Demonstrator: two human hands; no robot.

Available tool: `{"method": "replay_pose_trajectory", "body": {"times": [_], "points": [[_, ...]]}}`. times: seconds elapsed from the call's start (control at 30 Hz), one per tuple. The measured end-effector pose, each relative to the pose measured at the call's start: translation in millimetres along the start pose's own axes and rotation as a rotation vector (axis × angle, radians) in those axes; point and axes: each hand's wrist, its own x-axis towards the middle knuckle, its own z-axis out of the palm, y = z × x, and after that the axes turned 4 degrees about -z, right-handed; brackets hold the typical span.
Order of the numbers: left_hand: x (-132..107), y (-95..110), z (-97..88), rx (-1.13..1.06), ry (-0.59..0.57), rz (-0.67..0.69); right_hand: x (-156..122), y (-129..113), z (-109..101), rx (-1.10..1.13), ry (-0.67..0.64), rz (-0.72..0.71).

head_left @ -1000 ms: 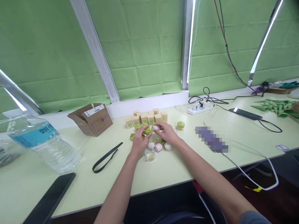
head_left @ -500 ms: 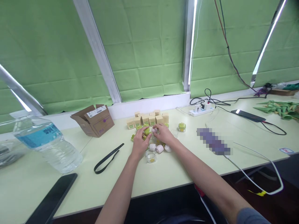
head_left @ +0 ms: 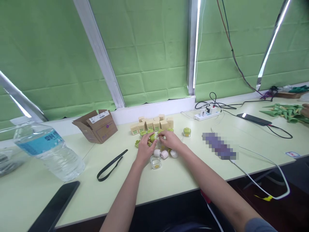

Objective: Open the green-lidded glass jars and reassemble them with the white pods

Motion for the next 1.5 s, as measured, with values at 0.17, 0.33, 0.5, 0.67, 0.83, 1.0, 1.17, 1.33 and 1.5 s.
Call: {"method": "replay_pose_trajectory", "body": {"times": [0.17, 0.33, 0.5, 0.67, 0.83, 1.0, 1.17, 1.33, 1.5], "points": [[-0.1, 4.4, -1.4, -0.019, -0.044, -0.012, -8.5, -9.9, -6.9, 0.194, 0.096, -0.072], [-2.6, 11.0, -2.0, -0.184, -0.128, -0.090, -10.4, -15.7, 0.1, 0.291, 0.049, -0.079], [-2.4, 6.4, 1.2, -0.293, -0.115, -0.184, -9.4, -16.1, 0.0, 0.307, 0.062, -0.117], [-1.6, -0.6, 3.3, -0.309, -0.103, -0.196, -8.4, -12.1, 0.1, 0.331, 0.069, -0.118], [-2.2, -0.3, 1.1, -0.233, -0.154, -0.183, -8.6, -7.9, 1.8, 0.417, 0.029, -0.059], [-1.6, 3.3, -0.6, -0.197, -0.175, -0.169, -9.3, -8.6, -0.4, 0.440, 0.004, -0.019], [-1.9, 4.6, 0.1, -0.223, -0.202, -0.161, -9.1, -13.3, -4.9, 0.512, 0.008, 0.031], [-2.1, 4.2, 2.9, -0.227, -0.211, -0.166, -7.8, -12.7, -5.2, 0.617, 0.009, 0.127], [-0.4, 3.4, 3.2, -0.167, -0.150, -0.160, -7.9, -14.8, -6.7, 0.685, -0.028, 0.155]]}}
